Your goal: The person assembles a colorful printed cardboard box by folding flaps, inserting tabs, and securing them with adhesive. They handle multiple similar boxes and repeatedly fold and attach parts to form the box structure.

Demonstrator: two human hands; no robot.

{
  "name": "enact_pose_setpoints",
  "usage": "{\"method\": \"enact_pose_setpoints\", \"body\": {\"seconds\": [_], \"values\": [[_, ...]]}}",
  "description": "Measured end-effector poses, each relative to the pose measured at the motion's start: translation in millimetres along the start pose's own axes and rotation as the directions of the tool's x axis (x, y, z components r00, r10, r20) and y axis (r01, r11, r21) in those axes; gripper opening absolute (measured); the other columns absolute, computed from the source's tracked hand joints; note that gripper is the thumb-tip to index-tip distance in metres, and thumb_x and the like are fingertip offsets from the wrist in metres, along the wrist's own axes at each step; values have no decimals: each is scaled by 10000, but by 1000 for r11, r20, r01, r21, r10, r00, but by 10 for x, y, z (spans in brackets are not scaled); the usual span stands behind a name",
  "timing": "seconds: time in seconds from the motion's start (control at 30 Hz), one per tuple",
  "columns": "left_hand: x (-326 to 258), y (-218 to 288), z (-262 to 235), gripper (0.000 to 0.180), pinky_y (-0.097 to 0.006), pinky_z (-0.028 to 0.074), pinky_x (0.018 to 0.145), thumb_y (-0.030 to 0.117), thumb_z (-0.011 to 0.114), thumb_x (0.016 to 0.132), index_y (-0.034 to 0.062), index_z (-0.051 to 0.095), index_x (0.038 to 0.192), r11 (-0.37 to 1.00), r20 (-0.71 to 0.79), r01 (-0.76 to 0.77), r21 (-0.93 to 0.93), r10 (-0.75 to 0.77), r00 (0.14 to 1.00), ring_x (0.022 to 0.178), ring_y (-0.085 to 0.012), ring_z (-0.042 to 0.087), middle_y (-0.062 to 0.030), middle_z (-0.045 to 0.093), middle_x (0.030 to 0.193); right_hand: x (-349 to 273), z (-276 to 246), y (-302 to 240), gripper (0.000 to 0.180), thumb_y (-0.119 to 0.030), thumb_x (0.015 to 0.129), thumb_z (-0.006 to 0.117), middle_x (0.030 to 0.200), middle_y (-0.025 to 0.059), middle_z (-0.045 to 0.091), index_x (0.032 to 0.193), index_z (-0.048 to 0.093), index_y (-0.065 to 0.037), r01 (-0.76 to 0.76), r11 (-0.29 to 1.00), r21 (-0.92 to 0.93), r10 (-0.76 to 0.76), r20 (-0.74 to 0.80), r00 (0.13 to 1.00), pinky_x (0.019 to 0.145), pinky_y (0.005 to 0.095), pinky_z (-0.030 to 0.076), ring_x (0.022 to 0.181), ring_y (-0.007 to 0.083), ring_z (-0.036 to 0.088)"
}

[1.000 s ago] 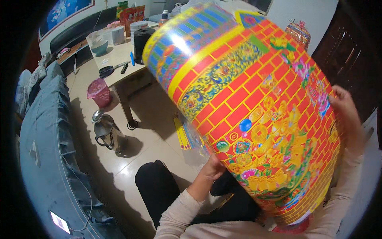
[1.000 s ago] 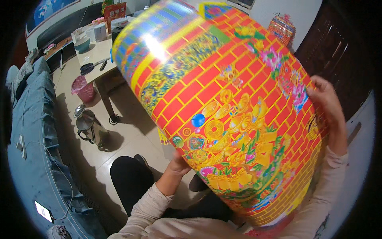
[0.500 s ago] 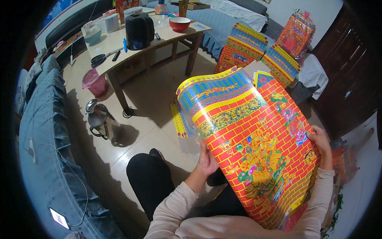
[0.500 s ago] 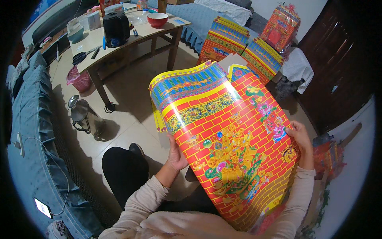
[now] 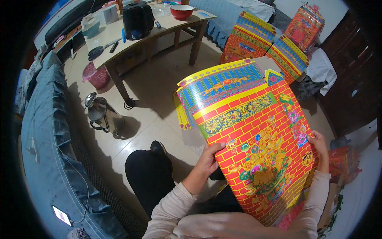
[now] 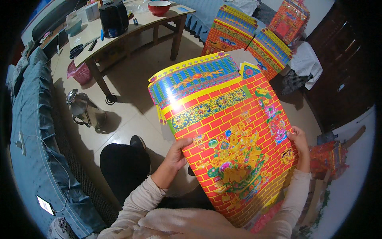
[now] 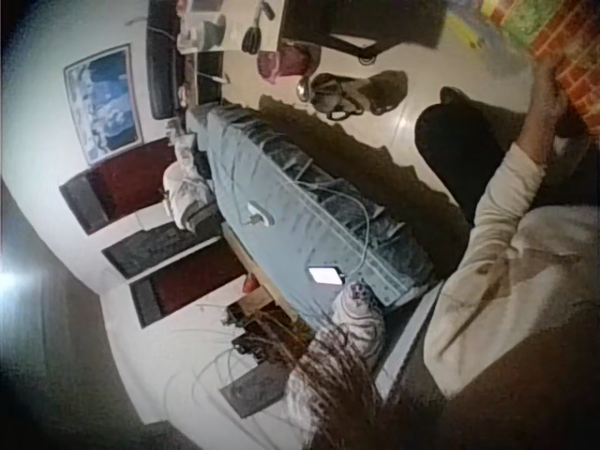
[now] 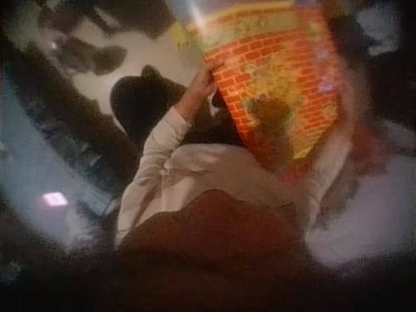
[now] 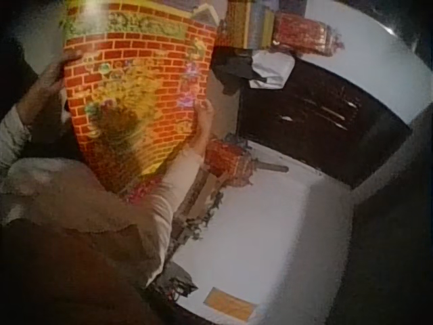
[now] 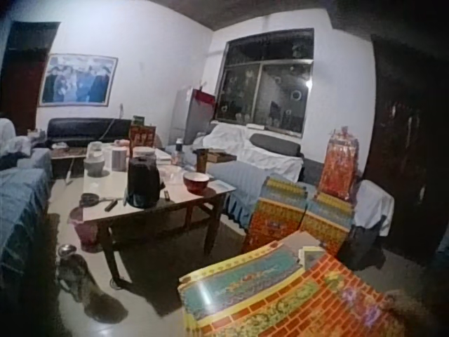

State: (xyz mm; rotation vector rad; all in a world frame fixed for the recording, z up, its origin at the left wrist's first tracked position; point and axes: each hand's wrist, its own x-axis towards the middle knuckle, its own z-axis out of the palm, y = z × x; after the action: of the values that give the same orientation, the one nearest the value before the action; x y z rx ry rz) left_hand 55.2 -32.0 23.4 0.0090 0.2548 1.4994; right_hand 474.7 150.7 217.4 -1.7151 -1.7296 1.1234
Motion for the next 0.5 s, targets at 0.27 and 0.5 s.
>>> {"method": "enact_pose_setpoints", "body": {"seconds": [0.27, 0.5], "values": [[-103, 34, 102, 487, -414, 591, 912, 247, 664, 965, 1, 470, 1338, 998, -164, -36, 56, 45, 985, 1099, -241, 673, -155, 637, 1259, 42, 15, -26, 193, -99, 929, 675, 967, 71, 723, 1092, 617, -13, -158, 987, 25, 157, 55, 986, 778, 296, 558, 816, 135, 694], [13, 188, 185, 605, -389, 593, 885, 480, 524, 1015, -16, 461, 1356, 989, -301, -59, 133, 97, 949, 1052, -238, 693, -160, 637, 1262, 110, -16, 36, 170, -99, 936, 657, 958, 70, 717, 1076, 613, -15, -171, 981, 87, 165, 81, 983, 777, 303, 559, 791, 145, 689]]}}
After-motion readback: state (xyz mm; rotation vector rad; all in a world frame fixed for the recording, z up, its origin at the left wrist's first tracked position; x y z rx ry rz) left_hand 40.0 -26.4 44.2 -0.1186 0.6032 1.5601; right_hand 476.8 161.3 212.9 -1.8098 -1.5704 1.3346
